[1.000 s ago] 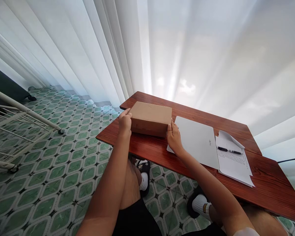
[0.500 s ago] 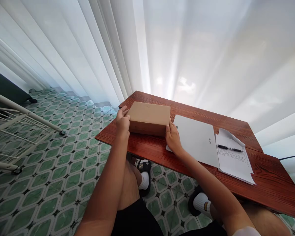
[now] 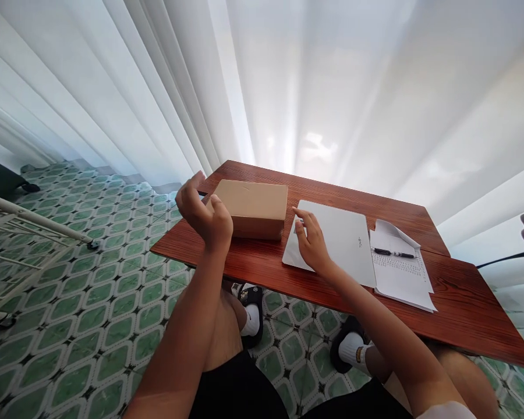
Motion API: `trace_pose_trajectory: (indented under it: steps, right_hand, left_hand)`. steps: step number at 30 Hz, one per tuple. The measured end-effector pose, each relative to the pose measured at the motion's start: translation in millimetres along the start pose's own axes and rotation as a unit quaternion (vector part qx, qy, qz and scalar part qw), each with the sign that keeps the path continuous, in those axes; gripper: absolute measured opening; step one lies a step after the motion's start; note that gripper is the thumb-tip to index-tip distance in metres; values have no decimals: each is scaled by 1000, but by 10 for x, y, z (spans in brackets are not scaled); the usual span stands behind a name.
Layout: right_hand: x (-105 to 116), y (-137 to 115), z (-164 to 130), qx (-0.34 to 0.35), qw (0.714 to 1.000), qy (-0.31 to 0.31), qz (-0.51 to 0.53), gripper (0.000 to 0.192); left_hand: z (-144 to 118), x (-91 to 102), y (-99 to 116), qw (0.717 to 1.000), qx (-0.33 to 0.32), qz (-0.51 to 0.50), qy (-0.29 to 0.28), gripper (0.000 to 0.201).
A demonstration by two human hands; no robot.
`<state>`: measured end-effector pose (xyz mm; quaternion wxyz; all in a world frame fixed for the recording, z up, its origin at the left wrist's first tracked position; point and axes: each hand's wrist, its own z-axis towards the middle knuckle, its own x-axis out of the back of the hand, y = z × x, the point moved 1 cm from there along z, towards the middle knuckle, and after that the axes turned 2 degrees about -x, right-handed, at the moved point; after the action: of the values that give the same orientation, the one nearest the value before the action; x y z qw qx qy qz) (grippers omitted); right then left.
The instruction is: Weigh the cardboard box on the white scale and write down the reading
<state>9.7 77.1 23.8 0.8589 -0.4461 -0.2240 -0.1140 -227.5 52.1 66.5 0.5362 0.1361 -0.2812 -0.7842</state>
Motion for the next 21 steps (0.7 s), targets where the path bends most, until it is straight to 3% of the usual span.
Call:
trace_pose_trajectory:
  steps: [5, 9, 13, 17, 21]
  right_hand:
    - [388, -50, -124, 56, 998, 2, -23, 34]
    - [667, 28, -309, 85, 995, -4, -55, 32]
    - [924, 134, -506, 105, 990, -16, -88, 27]
    - [1148, 225, -666, 115, 985, -31, -124, 26]
    - [1272, 292, -792, 127, 977, -54, -161, 28]
  left_hand:
    - [-169, -107, 291, 985, -167, 36, 16, 43]
    - [-349, -243, 493, 964, -266, 0, 5, 37]
    - [-622, -378, 690, 937, -339, -56, -53, 40]
    - [-961, -470, 854, 889, -429, -98, -126, 42]
    - [-1260, -518, 969, 849, -480, -117, -190, 36]
